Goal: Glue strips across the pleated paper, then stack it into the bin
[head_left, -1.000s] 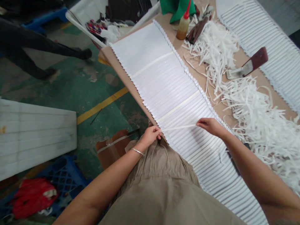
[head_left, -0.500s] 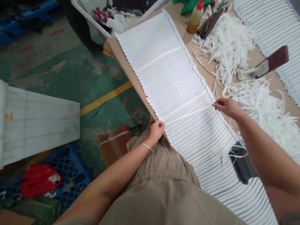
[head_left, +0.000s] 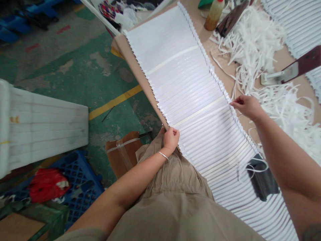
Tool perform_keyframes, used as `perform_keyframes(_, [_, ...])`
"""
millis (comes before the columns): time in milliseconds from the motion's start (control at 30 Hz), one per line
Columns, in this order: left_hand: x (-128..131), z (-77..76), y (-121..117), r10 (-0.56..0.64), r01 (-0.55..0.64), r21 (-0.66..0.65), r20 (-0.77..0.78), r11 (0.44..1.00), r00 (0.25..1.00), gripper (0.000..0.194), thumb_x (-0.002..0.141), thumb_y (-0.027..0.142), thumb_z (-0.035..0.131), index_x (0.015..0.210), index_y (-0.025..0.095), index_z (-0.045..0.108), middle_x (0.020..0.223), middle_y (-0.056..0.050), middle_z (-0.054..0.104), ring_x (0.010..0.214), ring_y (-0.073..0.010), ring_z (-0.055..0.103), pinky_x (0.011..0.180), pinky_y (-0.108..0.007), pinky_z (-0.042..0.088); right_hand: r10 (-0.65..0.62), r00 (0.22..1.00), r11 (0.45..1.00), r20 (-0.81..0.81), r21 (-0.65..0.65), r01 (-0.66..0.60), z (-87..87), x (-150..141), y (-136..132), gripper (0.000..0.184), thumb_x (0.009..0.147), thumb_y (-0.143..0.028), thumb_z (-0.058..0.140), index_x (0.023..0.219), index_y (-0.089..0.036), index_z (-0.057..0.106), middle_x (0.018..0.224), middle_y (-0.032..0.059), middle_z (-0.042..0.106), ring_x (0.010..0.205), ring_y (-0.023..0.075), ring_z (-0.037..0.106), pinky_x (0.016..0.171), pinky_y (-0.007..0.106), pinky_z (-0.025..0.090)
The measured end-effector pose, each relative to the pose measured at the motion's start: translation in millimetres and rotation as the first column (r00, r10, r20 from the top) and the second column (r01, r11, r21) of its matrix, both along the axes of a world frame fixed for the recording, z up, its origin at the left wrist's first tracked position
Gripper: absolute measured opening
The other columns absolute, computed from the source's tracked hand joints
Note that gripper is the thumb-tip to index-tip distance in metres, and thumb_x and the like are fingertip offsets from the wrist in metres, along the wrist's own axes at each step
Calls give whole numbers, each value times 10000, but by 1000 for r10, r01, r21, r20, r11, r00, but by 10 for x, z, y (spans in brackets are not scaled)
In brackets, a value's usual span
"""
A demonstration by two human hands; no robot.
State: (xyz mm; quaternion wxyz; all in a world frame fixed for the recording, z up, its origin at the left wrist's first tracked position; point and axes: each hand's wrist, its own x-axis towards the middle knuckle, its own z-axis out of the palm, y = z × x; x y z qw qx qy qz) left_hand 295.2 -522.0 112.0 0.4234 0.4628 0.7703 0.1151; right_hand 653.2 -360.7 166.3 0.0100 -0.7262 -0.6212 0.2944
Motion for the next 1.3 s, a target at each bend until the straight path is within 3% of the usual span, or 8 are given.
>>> perform_keyframes(133, [9, -3, 32, 0, 0, -36, -16, 999, 1000, 138, 857, 265, 582, 737, 197, 574, 736, -37, 673, 704, -175, 624, 647, -260, 407, 10, 1000, 1000, 11, 4, -10, -70, 12, 38, 228, 839, -374, 637, 830, -148, 669, 702, 84, 684, 577, 134, 489, 589, 289, 358])
perform_keyframes(300, [19, 10, 64, -11, 10, -54, -21, 999, 1000, 135, 857, 255, 580, 735, 198, 574, 737, -37, 671, 697, -173, 619, 655, -260, 406, 32, 999, 999, 15, 27, -33, -250, 90, 58, 327, 816, -490, 610, 827, -174, 693, 687, 62, 675, 603, 177, 547, 591, 292, 388])
perform_keyframes(633, [39, 51, 111, -92, 84, -71, -106, 994, 990, 140, 873, 290, 561, 761, 206, 576, 765, -50, 689, 734, -203, 641, 662, -276, 398, 50, 993, 994, 110, 87, -60, -400, 55, 97, 232, 799, -387, 623, 828, -164, 681, 736, 64, 674, 652, 182, 562, 616, 287, 391])
perform_keyframes(967, [43, 106, 171, -119, 111, -66, -126, 992, 985, 117, 847, 267, 572, 765, 228, 497, 730, -32, 653, 729, -207, 635, 684, -279, 406, 87, 979, 995, 185, 31, -94, -555, 9, 127, 237, 834, -388, 593, 858, -174, 691, 780, 75, 692, 713, 199, 585, 644, 290, 408])
perform_keyframes(1167, [46, 97, 179, -127, 121, -53, -127, 991, 984, 122, 843, 281, 573, 774, 232, 485, 720, -28, 643, 720, -208, 637, 680, -282, 417, 89, 972, 996, 217, -7, -89, -588, -76, 142, 218, 842, -384, 592, 900, -194, 680, 849, 70, 705, 776, 205, 606, 692, 293, 430])
perform_keyframes(1300, [22, 85, 186, -123, 121, -20, -96, 992, 988, 95, 826, 269, 560, 782, 228, 486, 719, -31, 642, 714, -211, 632, 689, -292, 430, 27, 950, 999, 312, 20, -35, -487, -58, 109, 206, 869, -340, 559, 945, -179, 663, 911, 120, 702, 795, 232, 602, 680, 310, 407])
